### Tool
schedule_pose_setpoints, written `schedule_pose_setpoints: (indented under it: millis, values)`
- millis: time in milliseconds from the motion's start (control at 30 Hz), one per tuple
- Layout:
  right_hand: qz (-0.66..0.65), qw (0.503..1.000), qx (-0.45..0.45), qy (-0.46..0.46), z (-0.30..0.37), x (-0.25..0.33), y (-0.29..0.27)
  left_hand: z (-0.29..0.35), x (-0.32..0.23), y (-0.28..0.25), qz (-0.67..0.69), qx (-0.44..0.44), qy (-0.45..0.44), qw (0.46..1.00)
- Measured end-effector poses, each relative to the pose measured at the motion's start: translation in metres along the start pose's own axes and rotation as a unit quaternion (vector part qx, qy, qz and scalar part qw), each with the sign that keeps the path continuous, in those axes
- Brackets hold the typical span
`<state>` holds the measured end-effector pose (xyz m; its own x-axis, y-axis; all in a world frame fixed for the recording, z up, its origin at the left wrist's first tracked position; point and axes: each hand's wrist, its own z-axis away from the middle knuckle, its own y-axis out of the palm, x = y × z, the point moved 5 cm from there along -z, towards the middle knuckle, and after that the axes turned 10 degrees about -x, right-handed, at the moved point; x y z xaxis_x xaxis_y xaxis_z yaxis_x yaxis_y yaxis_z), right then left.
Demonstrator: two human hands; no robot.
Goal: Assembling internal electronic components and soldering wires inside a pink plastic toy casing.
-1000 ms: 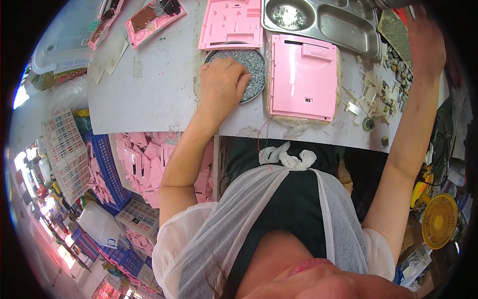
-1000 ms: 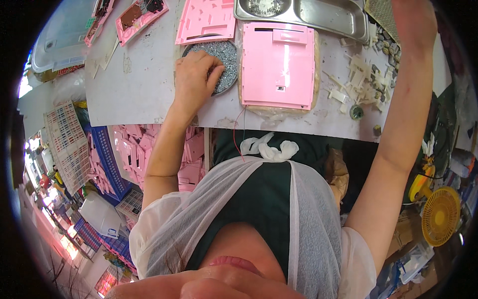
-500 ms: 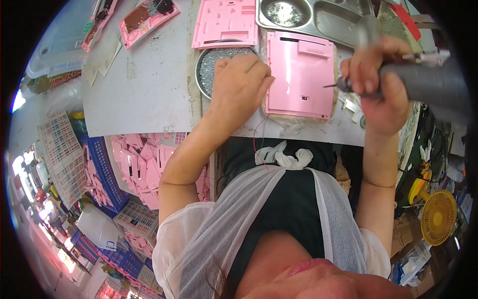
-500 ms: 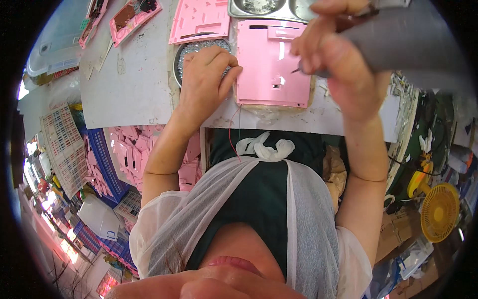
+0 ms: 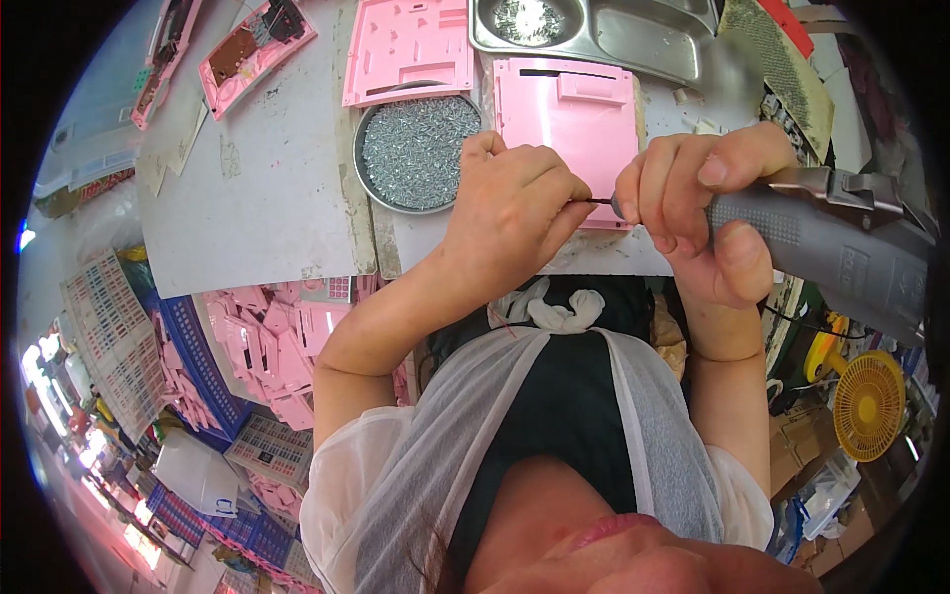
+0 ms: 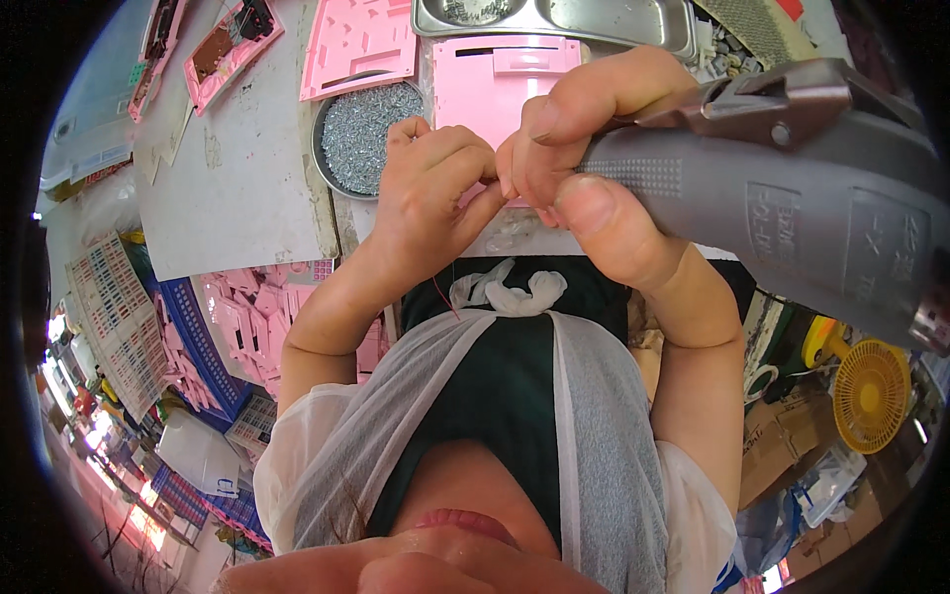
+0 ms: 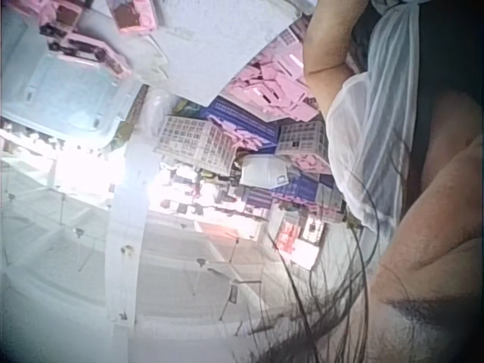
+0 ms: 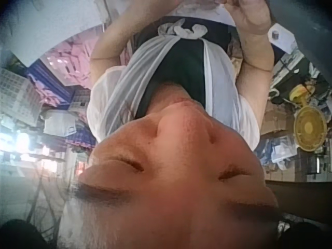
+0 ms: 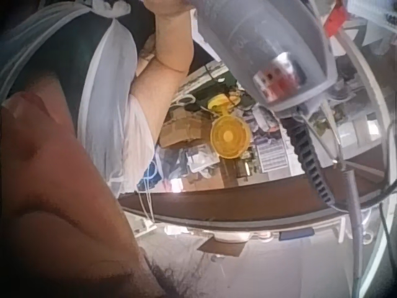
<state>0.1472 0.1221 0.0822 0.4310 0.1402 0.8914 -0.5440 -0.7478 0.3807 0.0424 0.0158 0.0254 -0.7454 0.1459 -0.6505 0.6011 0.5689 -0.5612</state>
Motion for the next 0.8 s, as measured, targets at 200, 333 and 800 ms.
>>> schedule_pose_setpoints:
  millis: [200, 333, 800]
  values:
    - [-0.015, 0.998, 0.057, -0.032, -0.008, 0.006, 0.000, 0.000, 0.004, -0.002, 0.005, -0.016, -0.004, 1.000]
    - [-0.023, 0.999, 0.026, -0.018, -0.004, 0.001, 0.004, 0.000, 0.003, 0.000, 0.000, -0.004, 0.007, 1.000]
    - [-0.002, 0.999, 0.002, 0.033, 0.002, -0.010, -0.003, -0.003, 0.017, -0.019, -0.036, 0.025, 0.002, 0.999]
